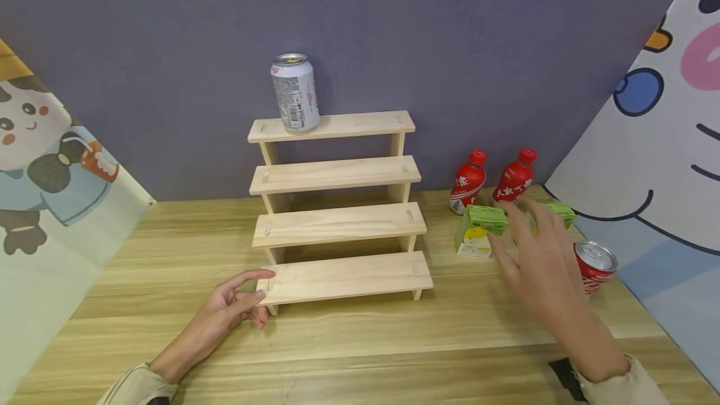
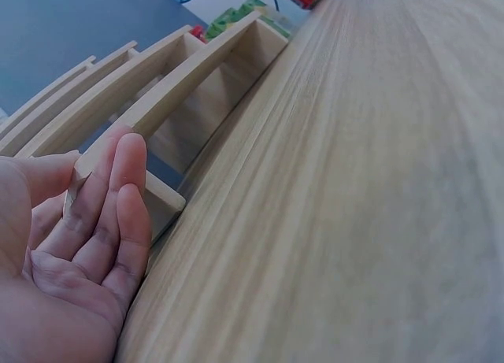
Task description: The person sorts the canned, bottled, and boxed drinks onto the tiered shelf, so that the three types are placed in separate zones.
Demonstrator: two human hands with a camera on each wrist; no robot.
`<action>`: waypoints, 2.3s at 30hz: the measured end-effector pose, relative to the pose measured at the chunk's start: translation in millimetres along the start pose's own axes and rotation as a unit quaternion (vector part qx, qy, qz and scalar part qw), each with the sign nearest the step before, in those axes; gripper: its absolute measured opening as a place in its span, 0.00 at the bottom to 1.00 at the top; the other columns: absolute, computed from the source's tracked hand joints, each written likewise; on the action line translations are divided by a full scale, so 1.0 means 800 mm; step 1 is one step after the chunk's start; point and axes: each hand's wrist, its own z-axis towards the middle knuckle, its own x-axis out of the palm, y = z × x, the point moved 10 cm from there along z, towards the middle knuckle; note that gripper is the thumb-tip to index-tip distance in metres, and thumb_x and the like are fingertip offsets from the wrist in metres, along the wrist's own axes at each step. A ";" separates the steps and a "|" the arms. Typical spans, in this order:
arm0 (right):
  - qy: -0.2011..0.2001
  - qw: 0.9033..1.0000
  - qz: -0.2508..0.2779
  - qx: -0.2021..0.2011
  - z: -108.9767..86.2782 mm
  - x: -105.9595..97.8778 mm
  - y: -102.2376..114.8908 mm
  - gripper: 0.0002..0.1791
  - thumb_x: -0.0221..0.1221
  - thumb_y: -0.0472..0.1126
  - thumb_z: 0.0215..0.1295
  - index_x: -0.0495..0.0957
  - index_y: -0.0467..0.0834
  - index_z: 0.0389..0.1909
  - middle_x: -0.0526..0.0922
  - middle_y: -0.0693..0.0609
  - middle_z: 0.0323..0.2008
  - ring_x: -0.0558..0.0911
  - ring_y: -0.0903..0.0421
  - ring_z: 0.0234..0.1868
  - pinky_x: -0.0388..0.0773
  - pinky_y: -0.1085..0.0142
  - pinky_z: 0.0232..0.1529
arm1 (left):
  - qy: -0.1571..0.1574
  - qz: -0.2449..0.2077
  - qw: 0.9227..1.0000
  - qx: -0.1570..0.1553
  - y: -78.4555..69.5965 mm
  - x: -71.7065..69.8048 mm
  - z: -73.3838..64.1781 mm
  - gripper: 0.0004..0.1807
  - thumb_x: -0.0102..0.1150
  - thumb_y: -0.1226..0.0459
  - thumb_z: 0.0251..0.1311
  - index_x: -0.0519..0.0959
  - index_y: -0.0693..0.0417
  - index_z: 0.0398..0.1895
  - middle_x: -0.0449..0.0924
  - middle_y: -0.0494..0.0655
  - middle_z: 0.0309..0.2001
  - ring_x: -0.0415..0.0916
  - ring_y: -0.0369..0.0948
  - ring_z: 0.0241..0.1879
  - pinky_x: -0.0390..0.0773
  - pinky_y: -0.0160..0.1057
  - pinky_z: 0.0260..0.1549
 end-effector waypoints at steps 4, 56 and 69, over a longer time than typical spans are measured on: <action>-0.006 0.999 -0.023 0.034 -0.001 -0.012 -0.034 0.29 0.63 0.39 0.60 0.71 0.34 0.61 0.69 0.29 0.62 0.66 0.25 0.59 0.64 0.30 0.56 | 0.001 -0.001 1.000 0.001 0.000 0.000 0.000 0.25 0.50 0.68 0.74 0.63 0.63 0.71 0.86 0.53 0.28 0.84 0.46 0.31 0.87 0.50 0.37; 0.119 0.961 0.016 0.249 -0.119 0.007 -0.192 0.40 0.73 0.41 0.57 0.66 0.28 0.65 0.73 0.22 0.48 0.77 0.22 0.41 0.81 0.61 0.18 | 0.014 -0.006 1.000 0.019 -0.001 0.001 0.002 0.24 0.48 0.69 0.74 0.63 0.65 0.71 0.86 0.52 0.28 0.85 0.44 0.30 0.87 0.50 0.35; 0.064 0.980 -0.001 0.190 -0.109 -0.008 -0.182 0.38 0.78 0.39 0.46 0.75 0.31 0.58 0.79 0.28 0.36 0.74 0.70 0.25 0.68 0.86 0.18 | 0.004 0.004 1.000 0.002 0.003 -0.002 0.003 0.25 0.50 0.67 0.74 0.63 0.64 0.70 0.86 0.55 0.29 0.84 0.45 0.30 0.87 0.50 0.36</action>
